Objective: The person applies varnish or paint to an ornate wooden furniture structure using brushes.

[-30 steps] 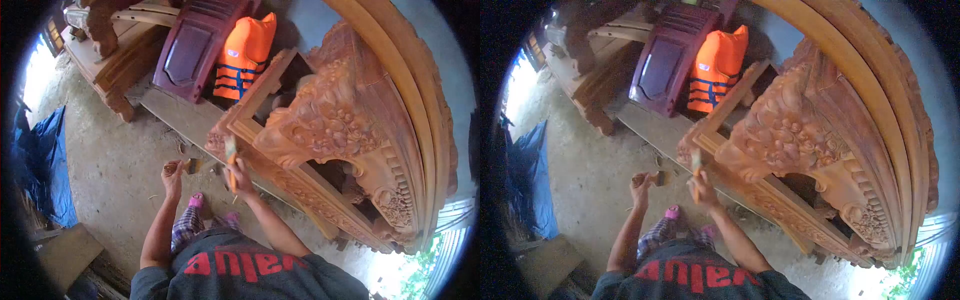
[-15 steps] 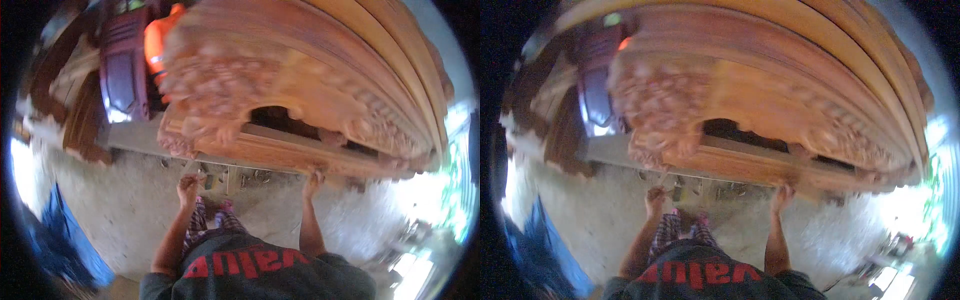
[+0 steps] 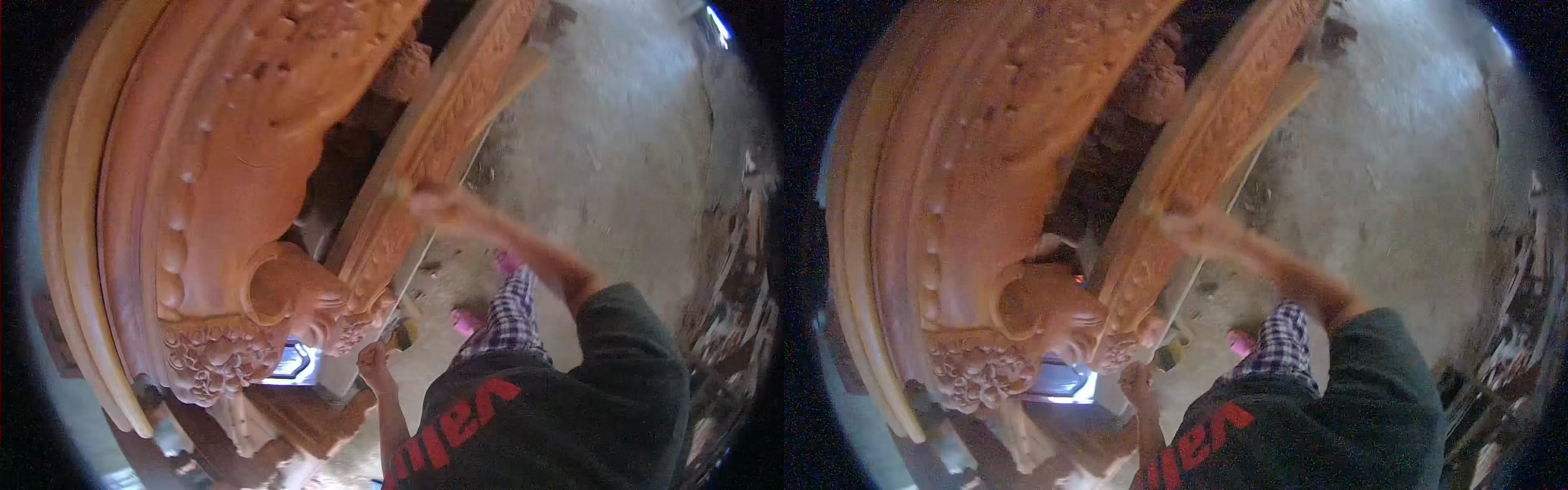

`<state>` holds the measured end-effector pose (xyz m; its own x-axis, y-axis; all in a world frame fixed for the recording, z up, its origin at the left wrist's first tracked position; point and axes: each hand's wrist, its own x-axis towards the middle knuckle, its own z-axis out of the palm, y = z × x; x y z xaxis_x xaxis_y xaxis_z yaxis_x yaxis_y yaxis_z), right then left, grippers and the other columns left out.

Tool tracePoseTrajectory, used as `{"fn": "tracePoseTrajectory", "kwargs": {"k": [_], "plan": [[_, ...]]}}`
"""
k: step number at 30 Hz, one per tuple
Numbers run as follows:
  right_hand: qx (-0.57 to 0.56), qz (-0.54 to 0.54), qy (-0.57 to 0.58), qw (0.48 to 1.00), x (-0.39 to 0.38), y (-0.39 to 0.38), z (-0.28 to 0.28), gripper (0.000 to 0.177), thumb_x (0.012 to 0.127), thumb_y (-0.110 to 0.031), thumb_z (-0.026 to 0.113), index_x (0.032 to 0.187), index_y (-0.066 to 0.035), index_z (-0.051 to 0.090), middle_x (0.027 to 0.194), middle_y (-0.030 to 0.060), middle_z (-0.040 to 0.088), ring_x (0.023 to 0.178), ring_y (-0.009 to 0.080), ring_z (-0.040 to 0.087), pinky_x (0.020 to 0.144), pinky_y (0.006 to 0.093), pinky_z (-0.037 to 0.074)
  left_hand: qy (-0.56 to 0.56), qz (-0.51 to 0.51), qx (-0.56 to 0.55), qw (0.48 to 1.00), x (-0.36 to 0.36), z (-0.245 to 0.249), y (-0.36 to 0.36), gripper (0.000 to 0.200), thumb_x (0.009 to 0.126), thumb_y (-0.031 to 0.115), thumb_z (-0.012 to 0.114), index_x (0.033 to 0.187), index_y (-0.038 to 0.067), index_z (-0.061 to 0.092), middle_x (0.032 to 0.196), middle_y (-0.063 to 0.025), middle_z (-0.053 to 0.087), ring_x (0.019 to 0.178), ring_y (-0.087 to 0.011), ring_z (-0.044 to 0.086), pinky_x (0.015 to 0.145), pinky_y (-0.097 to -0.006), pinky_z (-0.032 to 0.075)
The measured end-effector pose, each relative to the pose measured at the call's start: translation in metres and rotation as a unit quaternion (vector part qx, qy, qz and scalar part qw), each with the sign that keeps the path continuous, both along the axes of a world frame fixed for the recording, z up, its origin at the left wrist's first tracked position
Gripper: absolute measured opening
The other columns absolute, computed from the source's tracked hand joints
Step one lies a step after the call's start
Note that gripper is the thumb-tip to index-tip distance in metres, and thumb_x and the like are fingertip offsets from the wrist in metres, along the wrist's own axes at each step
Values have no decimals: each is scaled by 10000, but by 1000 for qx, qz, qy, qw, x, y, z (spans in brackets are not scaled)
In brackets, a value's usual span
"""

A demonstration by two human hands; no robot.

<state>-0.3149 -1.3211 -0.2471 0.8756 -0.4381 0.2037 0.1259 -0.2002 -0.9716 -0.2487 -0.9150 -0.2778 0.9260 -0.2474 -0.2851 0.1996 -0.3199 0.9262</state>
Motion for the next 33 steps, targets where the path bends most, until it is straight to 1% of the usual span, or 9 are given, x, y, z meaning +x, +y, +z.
{"fn": "tracePoseTrajectory", "kwargs": {"k": [4, 10, 12, 13, 15, 22, 27, 31, 33], "plan": [[-346, -349, -19, 871, -4, -26, -11, 241, 874, -125, 600, 1101, -45, 586, 1020, 67, 601, 920, 213, 587, 769, 340, 495, 12, 10, 53, 998, 21, 56, 16, 154, 876, 194, 655, 926, 62, 593, 832, 7, 565, 714, -83, 535, 602, -221, 451], [219, -143, -143, 955, 59, 190, -37, 281, 886, -221, 617, 1122, -70, 589, 1023, 85, 621, 909, 240, 602, 782, 386, 492, -69, -61, 41, 995, 84, 77, 52, 247, 909, 300, 611, 971, 65, 562, 900, -2, 506, 836, -106, 489, 624, -265, 458], [556, 90, -140, 814, 55, 253, -23, 269, 905, -266, 600, 1076, -58, 619, 987, 110, 645, 886, 232, 614, 775, 378, 500, -94, -68, 49, 992, 74, 110, 26, 243, 909, 295, 613, 952, 62, 558, 882, 5, 507, 803, -103, 488, 638, -268, 458], [553, 86, -145, 816, 49, 253, -24, 269, 905, -266, 600, 1076, -58, 619, 987, 110, 645, 886, 232, 614, 775, 378, 500, -117, -69, 60, 989, 70, 126, 16, 240, 909, 290, 614, 933, 59, 555, 865, 11, 507, 770, -100, 486, 651, -271, 459], [-47, 61, -91, 993, 31, 243, -35, 287, 903, -308, 602, 995, -42, 657, 910, 148, 661, 889, 202, 627, 759, 351, 516, -134, -106, 72, 983, 77, 140, 17, 211, 914, 254, 615, 911, 52, 552, 846, 15, 510, 720, -86, 478, 651, -244, 435], [-105, -396, -50, 911, -7, 63, -37, 224, 884, -229, 587, 1050, -84, 623, 1121, 171, 592, 1075, 354, 545, 900, 432, 467, -206, -209, 117, 949, 82, 142, 51, 145, 930, 167, 584, 888, 33, 548, 835, 12, 498, 766, -81, 453, 666, -226, 377], [-194, -288, -15, 938, 19, 118, -49, 340, 912, -273, 565, 1126, -9, 569, 1015, 183, 551, 1041, 373, 492, 948, 438, 401, -238, -260, 132, 926, 74, 128, 58, 146, 923, 152, 589, 877, 21, 545, 826, 12, 492, 769, -95, 457, 679, -237, 382], [152, -31, -178, 972, -29, 206, 38, 333, 925, -327, 511, 1116, -65, 585, 1163, 180, 565, 1112, 346, 527, 928, 451, 463, -190, -254, 136, 939, 76, 120, 60, 141, 917, 152, 601, 903, 16, 564, 843, -7, 536, 765, -97, 478, 687, -238, 397], [60, 12, -110, 992, -30, 209, 11, 341, 937, -287, 504, 1193, -72, 571, 1181, 171, 587, 1073, 331, 565, 923, 427, 473, -221, -268, 156, 925, 76, 123, 55, 139, 915, 153, 605, 913, 17, 572, 852, -10, 550, 761, -92, 481, 685, -236, 400]]}}
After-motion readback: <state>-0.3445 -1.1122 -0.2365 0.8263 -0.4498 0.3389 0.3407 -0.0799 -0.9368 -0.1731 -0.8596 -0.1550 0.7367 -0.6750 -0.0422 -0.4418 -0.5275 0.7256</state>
